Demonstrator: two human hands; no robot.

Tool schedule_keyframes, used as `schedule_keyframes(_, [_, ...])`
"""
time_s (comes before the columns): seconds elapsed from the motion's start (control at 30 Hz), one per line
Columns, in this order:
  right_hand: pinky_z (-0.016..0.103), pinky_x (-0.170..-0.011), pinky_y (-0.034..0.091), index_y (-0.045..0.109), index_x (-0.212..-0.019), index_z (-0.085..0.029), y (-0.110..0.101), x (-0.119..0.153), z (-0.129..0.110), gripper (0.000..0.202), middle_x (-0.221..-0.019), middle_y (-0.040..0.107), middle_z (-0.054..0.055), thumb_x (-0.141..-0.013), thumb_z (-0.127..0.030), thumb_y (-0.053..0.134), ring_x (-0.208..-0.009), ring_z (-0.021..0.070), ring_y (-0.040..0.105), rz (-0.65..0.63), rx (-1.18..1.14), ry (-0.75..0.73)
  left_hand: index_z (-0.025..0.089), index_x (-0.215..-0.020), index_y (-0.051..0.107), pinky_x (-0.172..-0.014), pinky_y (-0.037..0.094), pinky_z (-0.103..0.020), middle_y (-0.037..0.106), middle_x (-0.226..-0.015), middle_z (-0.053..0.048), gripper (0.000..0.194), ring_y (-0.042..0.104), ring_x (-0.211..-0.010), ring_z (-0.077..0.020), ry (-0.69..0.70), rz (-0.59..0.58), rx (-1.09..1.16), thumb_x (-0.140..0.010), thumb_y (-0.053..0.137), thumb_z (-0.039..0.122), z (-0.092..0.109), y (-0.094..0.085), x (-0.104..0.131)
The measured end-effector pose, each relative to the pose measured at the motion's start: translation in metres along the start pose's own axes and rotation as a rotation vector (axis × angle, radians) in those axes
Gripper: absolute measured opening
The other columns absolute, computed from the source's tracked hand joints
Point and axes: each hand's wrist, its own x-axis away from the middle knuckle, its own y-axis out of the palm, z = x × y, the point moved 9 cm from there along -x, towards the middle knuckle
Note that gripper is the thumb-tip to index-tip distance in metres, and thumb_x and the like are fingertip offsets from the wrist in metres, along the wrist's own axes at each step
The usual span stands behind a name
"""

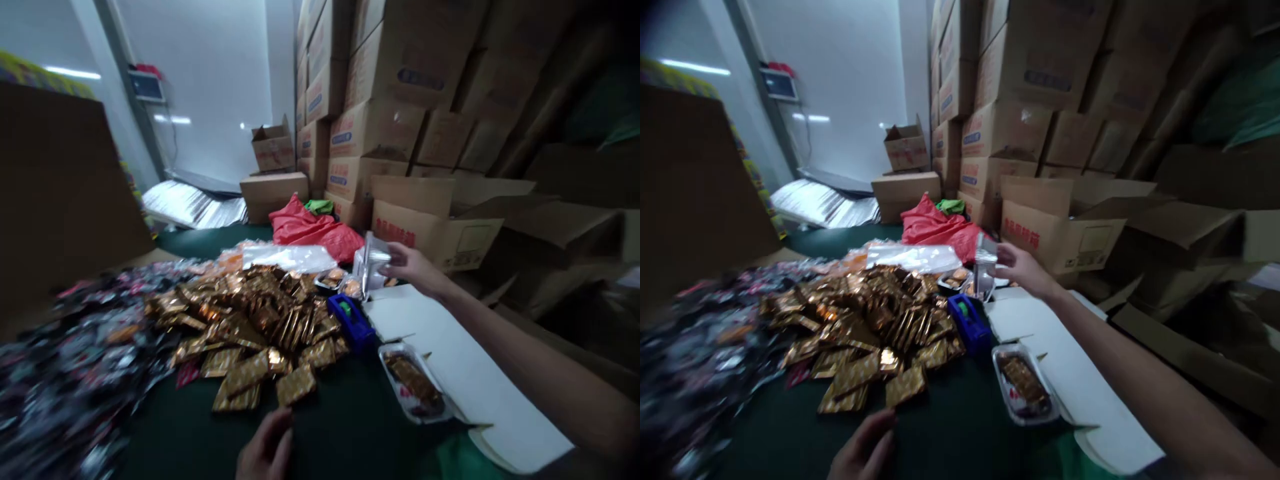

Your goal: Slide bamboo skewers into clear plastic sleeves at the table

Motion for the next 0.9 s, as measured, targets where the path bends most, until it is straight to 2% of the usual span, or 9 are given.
schedule_keyframes(0.07, [0.037, -0.083, 0.052, 0.046, -0.126, -0.019, 0.045, 0.060, -0.020, 0.058, -0.118, 0.061, 0.011, -0.076, -0.043, 0.065, -0.102, 0.0254, 0.061, 0.056, -0.386, 0.055, 0.019, -0.097, 0.068, -0.086, 0.054, -0.037, 0.072, -0.098, -0.008, 0.028, 0.067, -0.095, -0.0238, 0.108, 0.084, -0.049, -0.081, 0.055, 0.039, 0.031, -0.009, 0.019])
schedule_keyframes(0.2, [0.038, -0.088, 0.052, 0.044, -0.127, -0.023, 0.140, 0.163, -0.039, 0.073, -0.122, 0.059, 0.012, -0.066, -0.048, 0.074, -0.107, 0.0283, 0.060, 0.080, -0.601, 0.267, 0.017, -0.132, 0.044, -0.099, 0.044, -0.044, 0.054, -0.129, -0.015, 0.060, 0.047, -0.123, -0.0284, 0.496, 0.096, -0.241, -0.078, 0.064, 0.033, 0.106, 0.001, 0.059])
schedule_keyframes(0.27, [0.039, -0.090, 0.052, 0.041, -0.130, -0.022, 0.170, 0.189, -0.051, 0.075, -0.124, 0.057, 0.014, -0.068, -0.048, 0.073, -0.109, 0.0291, 0.059, 0.008, -0.635, 0.258, 0.017, -0.125, 0.048, -0.094, 0.046, -0.038, 0.060, -0.117, -0.013, 0.043, 0.051, -0.113, -0.0234, 0.613, 0.030, -0.292, -0.083, 0.057, 0.022, 0.123, 0.008, 0.070])
schedule_keyframes(0.43, [0.050, -0.102, 0.042, 0.028, -0.142, -0.026, 0.178, 0.194, -0.080, 0.075, -0.146, 0.034, 0.015, -0.078, -0.033, 0.065, -0.131, 0.0324, 0.038, -0.124, -0.215, -0.123, 0.018, -0.087, 0.060, -0.082, 0.045, -0.031, 0.063, -0.077, -0.003, 0.010, 0.054, -0.085, -0.0167, 0.702, -0.278, -0.633, -0.089, 0.050, 0.019, 0.110, 0.010, 0.075])
schedule_keyframes(0.53, [0.052, -0.103, 0.039, 0.049, -0.130, -0.028, 0.197, 0.196, -0.110, 0.050, -0.150, 0.029, 0.011, -0.082, -0.017, 0.057, -0.136, 0.0325, 0.029, -0.205, -0.040, -0.492, 0.018, -0.085, 0.060, -0.090, 0.041, -0.036, 0.063, -0.077, -0.002, 0.007, 0.054, -0.087, -0.0178, 0.626, -0.419, -0.909, -0.087, 0.054, 0.020, 0.091, -0.007, 0.078])
schedule_keyframes(0.63, [0.044, -0.097, 0.047, 0.066, -0.096, -0.023, 0.232, 0.206, -0.134, 0.024, -0.127, 0.056, 0.010, -0.085, -0.009, 0.050, -0.127, 0.0275, 0.043, -0.298, -0.065, -0.707, 0.021, -0.101, 0.060, -0.098, 0.037, -0.040, 0.065, -0.096, -0.005, 0.017, 0.051, -0.104, -0.0206, 0.576, -0.389, -1.000, -0.086, 0.052, 0.017, 0.086, -0.045, 0.080])
schedule_keyframes(0.73, [0.037, -0.091, 0.050, 0.064, -0.088, -0.019, 0.252, 0.208, -0.143, 0.022, -0.105, 0.067, 0.009, -0.090, -0.008, 0.045, -0.114, 0.0222, 0.054, -0.327, -0.132, -0.729, 0.020, -0.116, 0.056, -0.097, 0.040, -0.040, 0.058, -0.115, -0.010, 0.034, 0.047, -0.112, -0.0238, 0.442, -0.068, -1.037, -0.083, 0.051, 0.016, 0.078, -0.122, 0.062])
schedule_keyframes(0.8, [0.036, -0.090, 0.049, 0.062, -0.088, -0.018, 0.259, 0.208, -0.144, 0.022, -0.101, 0.067, 0.008, -0.091, -0.007, 0.043, -0.108, 0.0204, 0.056, -0.385, -0.135, -0.732, 0.017, -0.114, 0.058, -0.089, 0.045, -0.040, 0.059, -0.106, -0.012, 0.033, 0.052, -0.100, -0.0240, 0.282, 0.179, -1.154, -0.083, 0.049, 0.015, 0.060, -0.178, 0.043])
schedule_keyframes(0.9, [0.035, -0.087, 0.048, 0.060, -0.083, -0.017, 0.259, 0.209, -0.145, 0.026, -0.096, 0.067, 0.006, -0.091, -0.004, 0.039, -0.099, 0.0190, 0.058, -0.442, -0.112, -0.738, 0.021, -0.115, 0.061, -0.086, 0.045, -0.041, 0.058, -0.110, -0.012, 0.040, 0.051, -0.098, -0.0252, 0.171, 0.162, -1.333, -0.080, 0.046, 0.008, 0.026, -0.214, 0.015])
